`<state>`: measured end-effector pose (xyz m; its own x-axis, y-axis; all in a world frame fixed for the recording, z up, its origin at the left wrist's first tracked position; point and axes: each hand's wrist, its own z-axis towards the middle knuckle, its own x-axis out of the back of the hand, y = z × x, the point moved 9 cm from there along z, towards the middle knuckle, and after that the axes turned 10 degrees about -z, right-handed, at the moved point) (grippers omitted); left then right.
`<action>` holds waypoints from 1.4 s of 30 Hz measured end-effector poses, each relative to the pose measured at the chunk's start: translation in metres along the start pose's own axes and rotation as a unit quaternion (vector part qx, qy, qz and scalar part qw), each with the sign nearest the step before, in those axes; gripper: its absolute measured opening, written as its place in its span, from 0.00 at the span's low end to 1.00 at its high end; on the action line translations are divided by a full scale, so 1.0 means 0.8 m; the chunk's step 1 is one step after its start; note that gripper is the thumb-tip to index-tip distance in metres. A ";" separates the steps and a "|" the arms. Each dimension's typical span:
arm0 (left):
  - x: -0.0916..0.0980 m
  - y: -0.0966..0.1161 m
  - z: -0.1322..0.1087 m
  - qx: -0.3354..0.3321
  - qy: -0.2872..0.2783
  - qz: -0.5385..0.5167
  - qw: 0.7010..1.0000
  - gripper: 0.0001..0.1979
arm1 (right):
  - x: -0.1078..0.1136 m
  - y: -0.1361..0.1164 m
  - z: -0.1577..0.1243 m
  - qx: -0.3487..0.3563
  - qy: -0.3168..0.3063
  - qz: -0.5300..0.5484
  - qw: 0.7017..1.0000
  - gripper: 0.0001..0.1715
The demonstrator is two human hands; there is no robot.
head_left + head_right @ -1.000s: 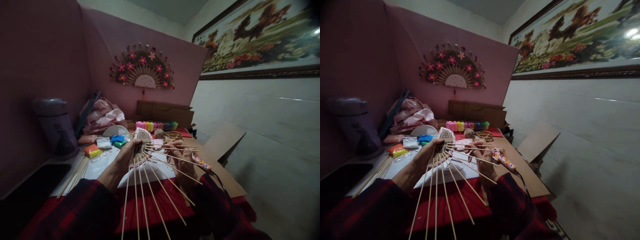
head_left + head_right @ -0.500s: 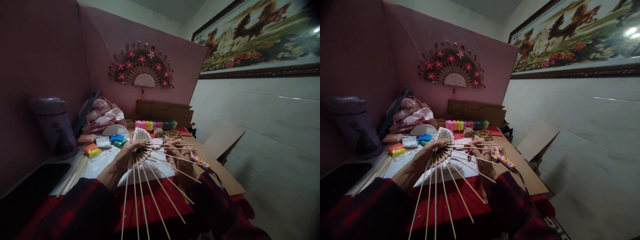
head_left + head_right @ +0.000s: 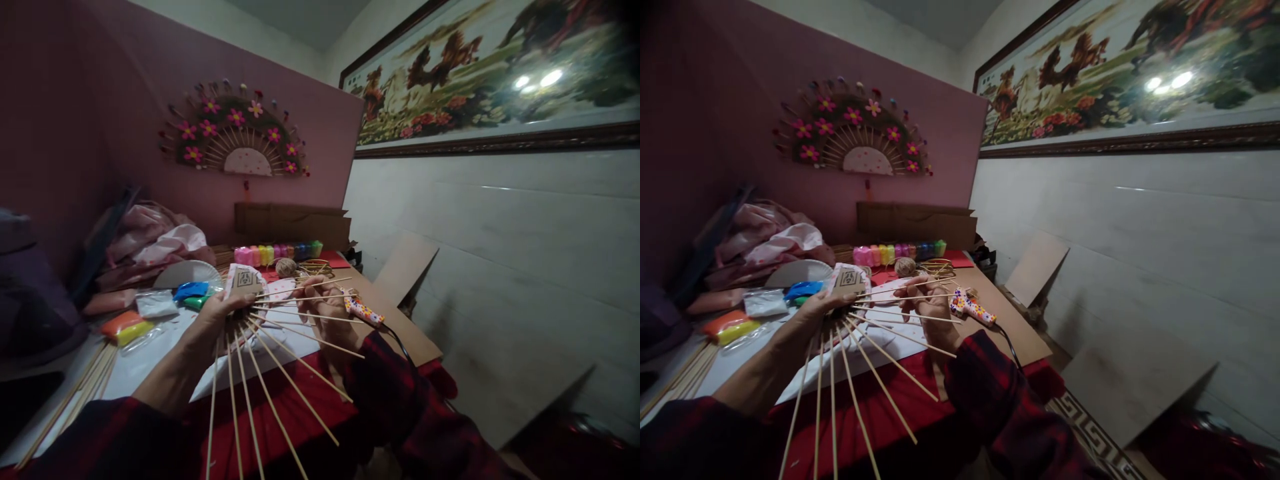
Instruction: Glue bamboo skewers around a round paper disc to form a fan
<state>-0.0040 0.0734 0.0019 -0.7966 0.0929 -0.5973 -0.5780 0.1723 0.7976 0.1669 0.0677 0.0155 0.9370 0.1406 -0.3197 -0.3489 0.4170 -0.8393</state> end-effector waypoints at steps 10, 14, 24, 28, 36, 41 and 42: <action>0.000 0.008 -0.001 -0.026 0.008 0.003 1.000 0.10 | -0.008 -0.014 -0.009 -0.038 -0.001 -0.004 0.999 0.13; -0.001 0.010 -0.001 -0.029 0.007 -0.001 1.000 0.10 | -0.007 -0.010 -0.008 -0.045 0.005 -0.007 0.999 0.15; 0.004 0.008 0.000 -0.028 0.016 0.015 0.999 0.11 | -0.004 -0.011 -0.006 -0.059 0.018 0.007 0.998 0.16; 0.005 0.006 0.002 -0.028 0.014 0.022 0.999 0.10 | -0.003 -0.015 -0.007 -0.055 0.017 -0.001 0.998 0.14; 0.005 0.001 0.003 -0.026 0.015 0.008 1.000 0.10 | -0.002 -0.008 -0.008 -0.046 0.018 0.000 0.999 0.13; 0.001 -0.001 0.000 -0.019 -0.001 0.007 1.000 0.11 | -0.001 -0.009 -0.012 -0.037 0.032 -0.060 0.997 0.15; 0.001 -0.002 0.000 -0.018 0.000 0.009 1.000 0.12 | -0.003 -0.012 -0.013 -0.030 0.031 -0.075 0.996 0.15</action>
<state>-0.0040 0.0735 0.0002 -0.8065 0.0958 -0.5834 -0.5700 0.1362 0.8103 0.1678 0.0540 0.0198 0.9767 0.0247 -0.2130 -0.2066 0.3741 -0.9041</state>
